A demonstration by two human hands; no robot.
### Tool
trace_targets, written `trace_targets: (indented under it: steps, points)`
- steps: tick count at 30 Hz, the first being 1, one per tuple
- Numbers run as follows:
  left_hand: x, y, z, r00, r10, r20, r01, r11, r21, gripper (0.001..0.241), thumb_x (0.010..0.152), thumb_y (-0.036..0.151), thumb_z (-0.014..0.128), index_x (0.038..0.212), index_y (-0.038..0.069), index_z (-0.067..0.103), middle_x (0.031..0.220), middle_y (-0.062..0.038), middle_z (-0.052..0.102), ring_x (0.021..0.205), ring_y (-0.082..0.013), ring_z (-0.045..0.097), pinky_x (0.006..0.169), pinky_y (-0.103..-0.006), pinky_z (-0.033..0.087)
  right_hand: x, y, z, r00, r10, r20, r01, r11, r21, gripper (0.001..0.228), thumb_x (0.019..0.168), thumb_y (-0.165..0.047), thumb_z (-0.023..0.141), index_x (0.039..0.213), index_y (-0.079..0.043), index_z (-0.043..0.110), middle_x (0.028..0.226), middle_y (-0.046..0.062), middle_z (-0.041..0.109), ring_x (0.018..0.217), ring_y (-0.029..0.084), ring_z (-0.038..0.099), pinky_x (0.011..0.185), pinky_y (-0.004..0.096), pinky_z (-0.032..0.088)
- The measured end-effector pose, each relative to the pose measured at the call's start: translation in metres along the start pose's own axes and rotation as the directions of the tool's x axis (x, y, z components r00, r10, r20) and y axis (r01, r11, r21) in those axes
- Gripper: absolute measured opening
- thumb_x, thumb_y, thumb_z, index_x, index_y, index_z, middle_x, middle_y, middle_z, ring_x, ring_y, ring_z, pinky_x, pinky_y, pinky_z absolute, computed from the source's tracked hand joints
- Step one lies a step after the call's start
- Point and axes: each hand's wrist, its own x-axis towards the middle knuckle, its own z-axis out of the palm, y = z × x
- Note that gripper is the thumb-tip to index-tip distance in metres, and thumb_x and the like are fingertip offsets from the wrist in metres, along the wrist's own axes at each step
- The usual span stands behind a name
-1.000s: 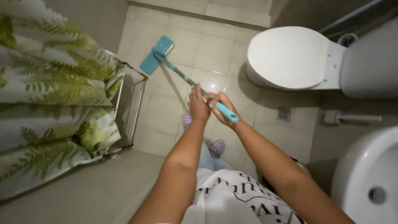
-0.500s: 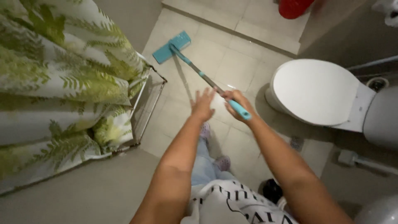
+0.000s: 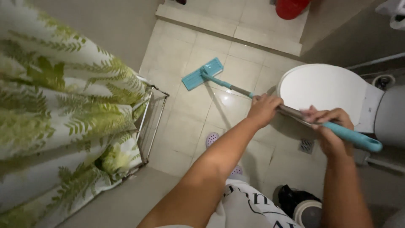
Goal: The person rinses a flat mop using a handheld bidet sprayer in a bathroom, then mops the tiled floor around the toilet and sink. The person moves the mop back and forth to clean the floor surface.
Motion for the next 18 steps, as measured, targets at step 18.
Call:
trace_targets:
  steps: [18]
  points:
    - [-0.006,-0.157,-0.082,0.932,-0.362,-0.012,0.358,0.916,0.179,0.060,0.095,0.020,0.064,0.148,0.034,0.039,0.162,-0.001,0.031,0.151,-0.0354,0.027,0.113,-0.0724,0.026,0.094,0.139,0.167,0.999,0.013,-0.050,-0.006,0.989,0.149,0.027,0.090,0.010,0.056,0.102,-0.012,0.046,0.118,0.012,0.066,0.135,0.031,0.059,0.129,0.059,0.033]
